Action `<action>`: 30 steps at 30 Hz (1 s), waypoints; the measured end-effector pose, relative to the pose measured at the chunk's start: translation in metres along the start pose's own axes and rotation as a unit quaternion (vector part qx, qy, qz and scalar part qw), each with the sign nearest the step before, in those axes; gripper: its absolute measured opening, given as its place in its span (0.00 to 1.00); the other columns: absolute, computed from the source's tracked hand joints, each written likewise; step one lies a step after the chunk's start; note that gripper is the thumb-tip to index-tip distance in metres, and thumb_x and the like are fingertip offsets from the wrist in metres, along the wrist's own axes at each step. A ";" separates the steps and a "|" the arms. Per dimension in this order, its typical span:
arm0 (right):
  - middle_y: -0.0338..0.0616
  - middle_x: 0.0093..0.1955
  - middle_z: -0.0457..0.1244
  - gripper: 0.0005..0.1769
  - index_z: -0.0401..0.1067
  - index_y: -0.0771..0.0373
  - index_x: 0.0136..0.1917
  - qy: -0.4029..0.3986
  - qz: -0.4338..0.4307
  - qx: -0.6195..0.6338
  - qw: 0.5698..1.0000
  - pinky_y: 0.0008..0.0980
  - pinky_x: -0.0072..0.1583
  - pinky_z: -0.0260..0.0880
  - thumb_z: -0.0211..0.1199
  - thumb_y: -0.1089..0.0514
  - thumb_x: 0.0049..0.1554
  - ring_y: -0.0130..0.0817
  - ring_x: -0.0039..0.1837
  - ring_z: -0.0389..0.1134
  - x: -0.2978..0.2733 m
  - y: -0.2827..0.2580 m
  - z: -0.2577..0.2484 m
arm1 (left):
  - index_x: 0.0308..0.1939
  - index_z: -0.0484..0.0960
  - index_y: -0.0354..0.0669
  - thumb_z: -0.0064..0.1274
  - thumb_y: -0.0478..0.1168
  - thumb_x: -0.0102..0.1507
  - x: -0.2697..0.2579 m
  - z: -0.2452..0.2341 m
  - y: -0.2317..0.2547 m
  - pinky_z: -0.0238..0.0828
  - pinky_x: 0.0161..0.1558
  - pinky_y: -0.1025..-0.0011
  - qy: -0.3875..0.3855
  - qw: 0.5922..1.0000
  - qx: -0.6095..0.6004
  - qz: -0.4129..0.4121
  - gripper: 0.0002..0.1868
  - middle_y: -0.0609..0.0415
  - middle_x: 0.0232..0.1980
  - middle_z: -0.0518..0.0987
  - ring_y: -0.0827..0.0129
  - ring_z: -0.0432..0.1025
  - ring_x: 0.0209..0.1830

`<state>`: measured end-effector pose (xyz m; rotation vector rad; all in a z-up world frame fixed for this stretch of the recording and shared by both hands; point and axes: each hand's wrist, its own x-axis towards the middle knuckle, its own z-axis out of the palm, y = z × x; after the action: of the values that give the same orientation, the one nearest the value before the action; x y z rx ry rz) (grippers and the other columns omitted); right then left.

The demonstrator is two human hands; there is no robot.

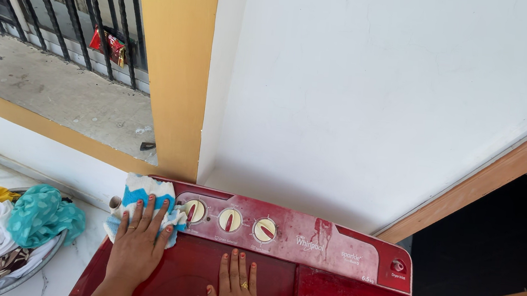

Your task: The person wipes the top surface and control panel of a red twin-tub washing machine using a blue and white cloth. The person opens and closes the lid while continuing to wipe the exterior surfaces.

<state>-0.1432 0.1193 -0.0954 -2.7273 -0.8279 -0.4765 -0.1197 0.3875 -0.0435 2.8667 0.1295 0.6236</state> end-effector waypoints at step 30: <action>0.66 0.81 0.45 0.43 0.51 0.72 0.79 -0.072 0.013 0.063 0.995 0.60 0.76 0.30 0.57 0.44 0.61 0.55 0.83 0.40 0.010 -0.006 0.001 | 0.78 0.53 0.52 0.29 0.58 0.71 0.018 0.011 0.024 0.37 0.74 0.55 0.004 1.000 -0.025 0.005 0.33 0.47 0.82 0.52 0.53 0.43 0.80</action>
<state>-0.1388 0.1288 -0.0915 -2.6751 -0.8268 -0.2170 -0.0979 0.3643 -0.0412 2.8191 0.0997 0.6313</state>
